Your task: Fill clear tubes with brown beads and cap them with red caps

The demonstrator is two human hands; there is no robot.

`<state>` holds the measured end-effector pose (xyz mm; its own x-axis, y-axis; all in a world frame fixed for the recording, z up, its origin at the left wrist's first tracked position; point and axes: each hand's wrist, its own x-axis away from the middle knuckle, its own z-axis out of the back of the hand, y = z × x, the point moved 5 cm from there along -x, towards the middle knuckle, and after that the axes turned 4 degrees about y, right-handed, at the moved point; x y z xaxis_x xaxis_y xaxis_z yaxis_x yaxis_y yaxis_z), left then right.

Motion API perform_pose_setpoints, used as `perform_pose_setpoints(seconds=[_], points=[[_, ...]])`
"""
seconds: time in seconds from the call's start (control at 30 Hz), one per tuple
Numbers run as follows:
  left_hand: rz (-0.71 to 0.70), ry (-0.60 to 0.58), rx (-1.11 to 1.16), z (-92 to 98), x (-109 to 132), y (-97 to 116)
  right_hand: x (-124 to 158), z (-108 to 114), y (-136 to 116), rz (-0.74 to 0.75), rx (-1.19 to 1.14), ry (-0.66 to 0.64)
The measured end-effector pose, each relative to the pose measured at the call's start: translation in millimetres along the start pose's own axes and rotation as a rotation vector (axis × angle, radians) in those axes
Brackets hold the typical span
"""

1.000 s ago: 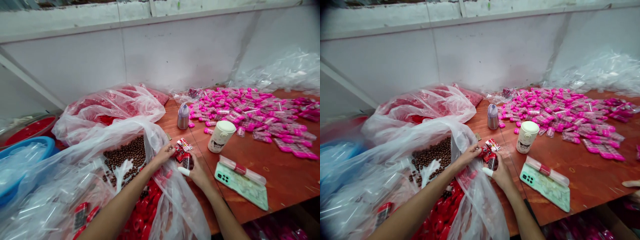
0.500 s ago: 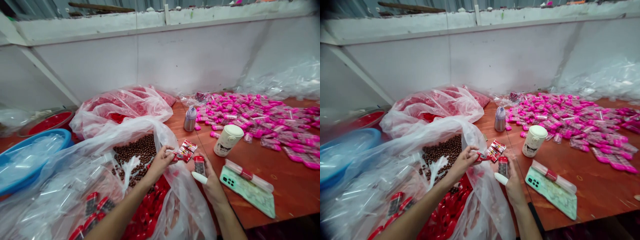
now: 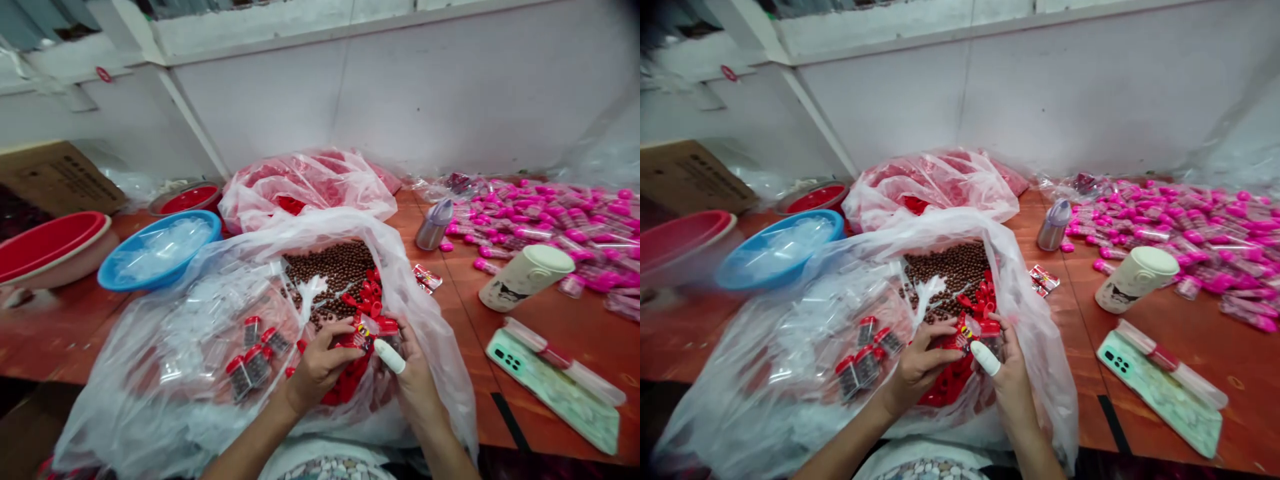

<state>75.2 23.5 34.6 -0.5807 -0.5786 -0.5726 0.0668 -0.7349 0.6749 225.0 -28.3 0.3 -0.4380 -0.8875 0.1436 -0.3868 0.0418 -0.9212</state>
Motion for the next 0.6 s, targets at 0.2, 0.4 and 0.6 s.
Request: perform_pose_setpoints(seconds=[0.2,0.4,0.6], points=[[0.399,0.079,0.089,31.4,35.4,1.0,0.9,-29.2,30.0,-0.076,0.117,-0.072],[1.061,0.326,0.643,42.2,69.6,-26.5,7.9,-57.8,42.8,-0.09,0.238,-0.173],[1.113,0.434,0.772,40.1,85.2,-37.9,16.2,-76.1,53.3,-0.125,0.237,-0.235]])
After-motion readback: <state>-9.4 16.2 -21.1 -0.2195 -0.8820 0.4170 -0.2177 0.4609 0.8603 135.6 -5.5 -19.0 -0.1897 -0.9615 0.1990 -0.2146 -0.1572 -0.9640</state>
